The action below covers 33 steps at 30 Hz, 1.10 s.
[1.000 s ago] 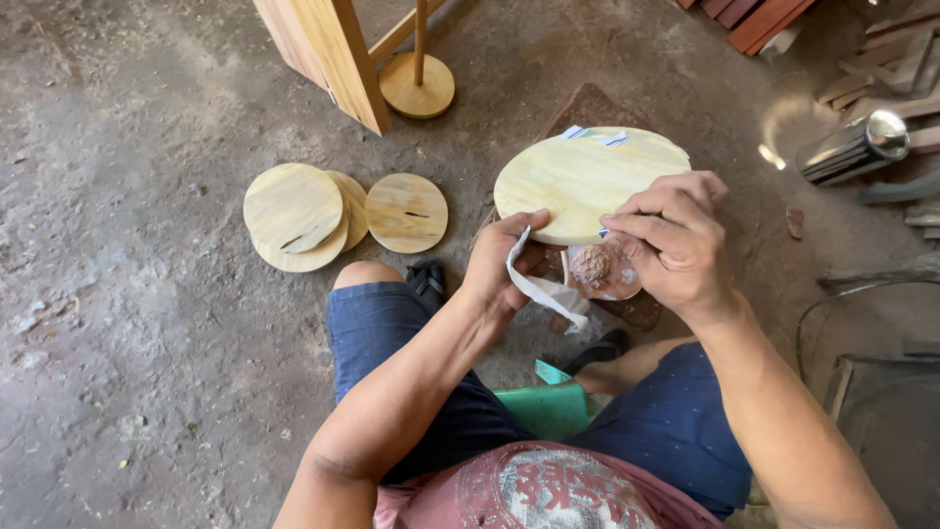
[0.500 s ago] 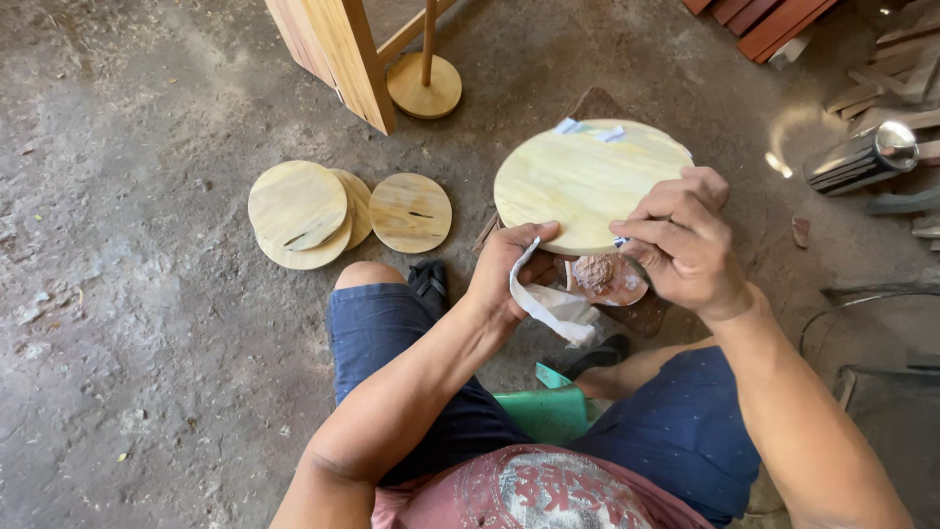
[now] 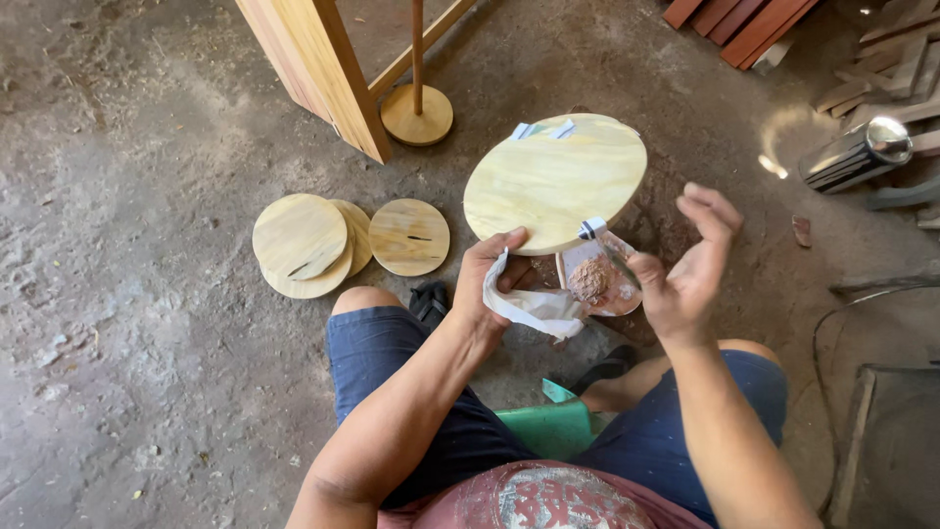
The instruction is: The person sits on a small stool and uses a putty knife to apply a brown filler paste from a wooden scoop onto circular wooden discs. The person spreads the filler into surface imperfections on each disc and sets them aside.
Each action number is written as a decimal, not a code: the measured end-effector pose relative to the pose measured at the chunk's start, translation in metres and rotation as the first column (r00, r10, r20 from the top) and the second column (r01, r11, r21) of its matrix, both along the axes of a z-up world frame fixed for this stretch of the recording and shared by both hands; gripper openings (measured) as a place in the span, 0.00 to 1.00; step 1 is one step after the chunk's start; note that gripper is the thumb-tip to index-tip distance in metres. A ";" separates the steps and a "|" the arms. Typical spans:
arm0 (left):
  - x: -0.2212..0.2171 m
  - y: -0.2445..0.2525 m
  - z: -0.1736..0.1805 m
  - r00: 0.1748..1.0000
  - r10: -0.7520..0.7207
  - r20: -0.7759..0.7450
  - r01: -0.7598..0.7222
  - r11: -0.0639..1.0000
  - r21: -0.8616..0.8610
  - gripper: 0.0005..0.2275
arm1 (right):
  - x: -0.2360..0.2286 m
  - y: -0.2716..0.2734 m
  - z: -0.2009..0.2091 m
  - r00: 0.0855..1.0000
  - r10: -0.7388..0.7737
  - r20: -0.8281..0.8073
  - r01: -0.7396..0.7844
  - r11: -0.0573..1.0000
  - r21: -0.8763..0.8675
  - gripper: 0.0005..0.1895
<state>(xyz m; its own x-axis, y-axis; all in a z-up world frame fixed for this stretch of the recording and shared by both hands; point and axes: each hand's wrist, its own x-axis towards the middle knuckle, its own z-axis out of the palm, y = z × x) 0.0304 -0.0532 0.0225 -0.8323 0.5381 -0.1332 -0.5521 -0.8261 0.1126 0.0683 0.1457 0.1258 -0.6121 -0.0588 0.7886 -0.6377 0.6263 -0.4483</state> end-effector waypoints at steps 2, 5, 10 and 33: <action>-0.002 -0.001 -0.001 0.999 0.048 0.000 -0.047 0.997 -0.065 0.07 | 0.006 -0.003 -0.012 0.997 0.001 0.082 0.016 0.979 -0.204 0.31; -0.003 0.000 0.000 0.998 0.065 0.003 -0.064 0.992 -0.111 0.06 | 0.011 -0.011 -0.024 0.989 -0.021 0.145 0.064 0.952 -0.299 0.28; -0.003 -0.001 0.004 0.992 0.122 0.042 -0.111 0.971 -0.214 0.05 | 0.010 -0.011 -0.006 0.996 -0.075 -0.051 0.085 0.967 0.239 0.12; -0.002 -0.018 0.023 0.905 0.215 -0.368 -0.356 0.856 -0.374 0.12 | -0.017 0.080 -0.029 0.949 0.098 0.298 0.074 0.853 -0.517 0.21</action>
<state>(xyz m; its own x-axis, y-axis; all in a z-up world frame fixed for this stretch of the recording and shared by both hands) 0.0282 -0.0708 0.0459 -0.9756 0.2194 -0.0082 -0.1790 -0.7731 0.6085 0.0512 0.2255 0.0967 -0.8262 0.2945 0.4803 -0.4220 0.2412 -0.8739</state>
